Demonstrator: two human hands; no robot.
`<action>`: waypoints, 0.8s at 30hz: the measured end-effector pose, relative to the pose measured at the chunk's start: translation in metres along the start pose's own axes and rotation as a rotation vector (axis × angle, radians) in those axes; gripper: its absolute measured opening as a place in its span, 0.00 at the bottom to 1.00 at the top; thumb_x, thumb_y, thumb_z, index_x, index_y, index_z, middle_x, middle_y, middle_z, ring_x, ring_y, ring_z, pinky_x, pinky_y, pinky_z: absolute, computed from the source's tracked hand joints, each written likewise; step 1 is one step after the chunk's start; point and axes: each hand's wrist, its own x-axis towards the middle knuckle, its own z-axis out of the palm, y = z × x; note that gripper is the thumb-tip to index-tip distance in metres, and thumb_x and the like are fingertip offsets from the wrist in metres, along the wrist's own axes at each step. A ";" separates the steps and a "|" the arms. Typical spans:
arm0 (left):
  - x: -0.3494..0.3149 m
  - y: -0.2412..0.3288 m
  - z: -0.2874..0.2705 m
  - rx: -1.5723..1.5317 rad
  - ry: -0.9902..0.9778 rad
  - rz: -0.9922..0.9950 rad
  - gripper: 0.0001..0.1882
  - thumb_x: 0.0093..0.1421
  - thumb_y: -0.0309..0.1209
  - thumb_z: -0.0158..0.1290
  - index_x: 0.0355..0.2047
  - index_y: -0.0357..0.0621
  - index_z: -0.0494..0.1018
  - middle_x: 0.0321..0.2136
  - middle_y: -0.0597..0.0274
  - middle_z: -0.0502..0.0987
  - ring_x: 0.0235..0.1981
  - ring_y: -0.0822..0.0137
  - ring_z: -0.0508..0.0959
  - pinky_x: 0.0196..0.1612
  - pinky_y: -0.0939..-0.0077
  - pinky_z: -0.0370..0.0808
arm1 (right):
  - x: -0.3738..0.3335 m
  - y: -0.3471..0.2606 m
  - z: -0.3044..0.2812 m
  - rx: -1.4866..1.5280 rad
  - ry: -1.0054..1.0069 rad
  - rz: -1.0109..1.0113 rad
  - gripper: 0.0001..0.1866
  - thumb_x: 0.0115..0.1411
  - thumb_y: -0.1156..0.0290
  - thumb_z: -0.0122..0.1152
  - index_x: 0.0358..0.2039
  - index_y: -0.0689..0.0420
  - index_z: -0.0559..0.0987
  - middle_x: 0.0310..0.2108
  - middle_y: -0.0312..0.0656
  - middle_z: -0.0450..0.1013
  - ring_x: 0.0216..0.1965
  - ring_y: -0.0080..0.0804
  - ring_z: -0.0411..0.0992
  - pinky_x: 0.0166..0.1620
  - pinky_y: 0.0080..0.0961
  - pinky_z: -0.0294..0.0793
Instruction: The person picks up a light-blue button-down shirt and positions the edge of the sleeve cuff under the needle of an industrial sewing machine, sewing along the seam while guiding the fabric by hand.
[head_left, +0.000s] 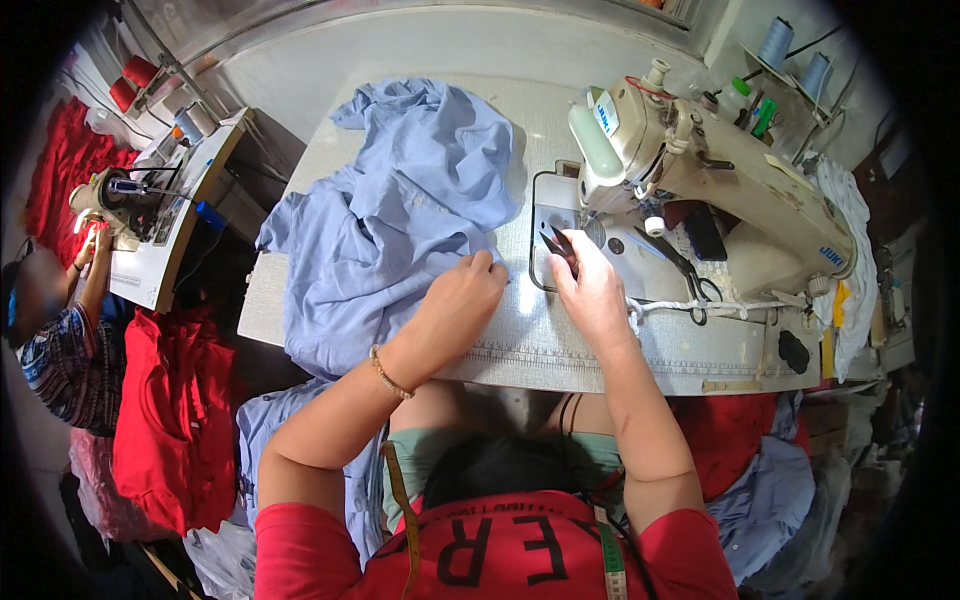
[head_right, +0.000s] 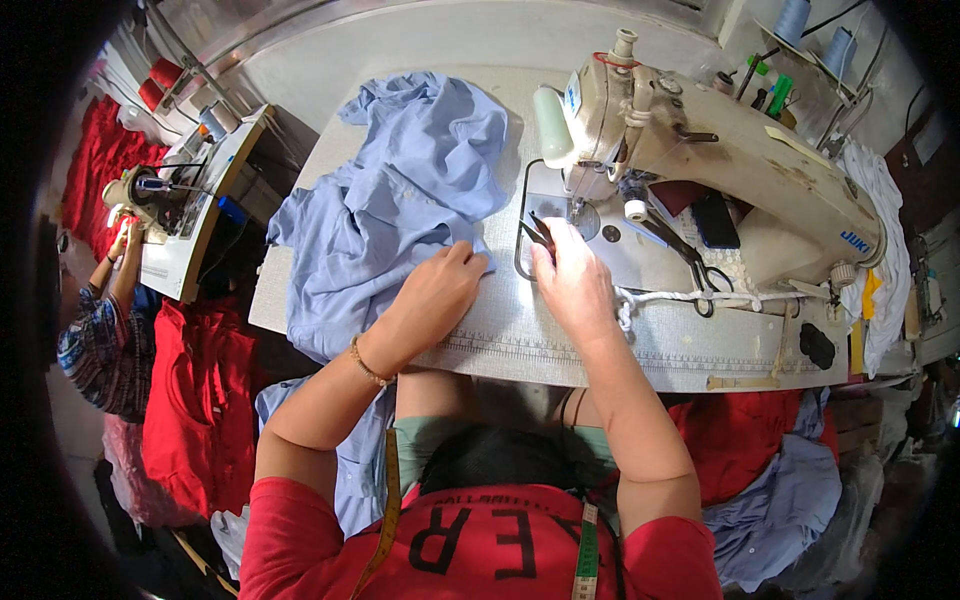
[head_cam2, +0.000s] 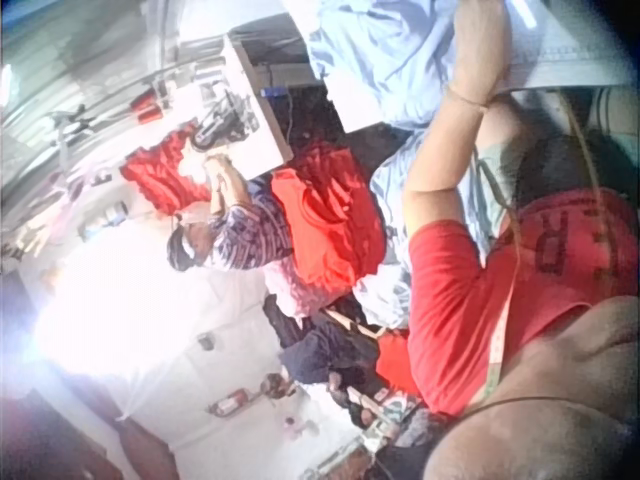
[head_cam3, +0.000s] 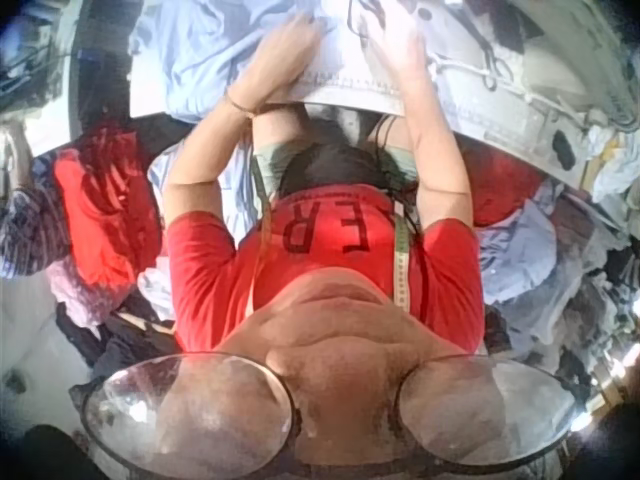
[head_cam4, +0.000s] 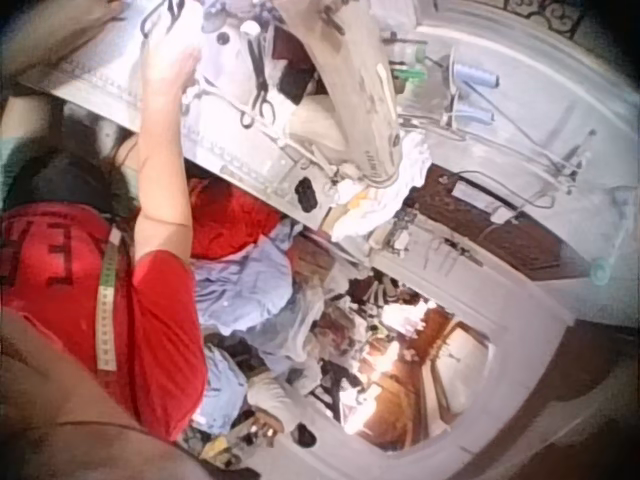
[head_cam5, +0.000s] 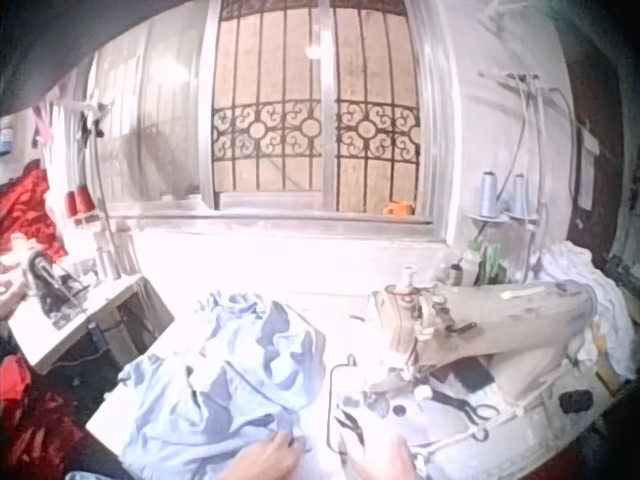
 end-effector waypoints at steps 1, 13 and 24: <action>0.003 -0.001 -0.002 0.033 -0.049 -0.010 0.13 0.51 0.30 0.55 0.34 0.34 0.70 0.30 0.47 0.72 0.28 0.49 0.74 0.34 0.64 0.72 | 0.000 0.002 0.000 0.020 -0.004 -0.017 0.14 0.56 0.67 0.55 0.43 0.56 0.71 0.35 0.49 0.73 0.34 0.51 0.72 0.37 0.40 0.71; 0.005 -0.029 -0.007 -1.480 -0.107 -0.489 0.08 0.59 0.29 0.53 0.36 0.37 0.75 0.29 0.72 0.76 0.30 0.82 0.71 0.34 0.87 0.68 | 0.009 -0.009 -0.003 0.339 -0.423 -0.057 0.17 0.55 0.63 0.60 0.38 0.64 0.74 0.29 0.44 0.72 0.29 0.29 0.69 0.37 0.25 0.69; 0.003 -0.027 -0.005 -1.534 -0.120 -0.520 0.08 0.59 0.28 0.53 0.35 0.37 0.75 0.28 0.71 0.75 0.28 0.82 0.71 0.32 0.87 0.68 | 0.015 -0.010 0.001 0.434 -0.574 0.059 0.18 0.56 0.61 0.59 0.38 0.65 0.75 0.29 0.40 0.72 0.32 0.23 0.67 0.38 0.24 0.68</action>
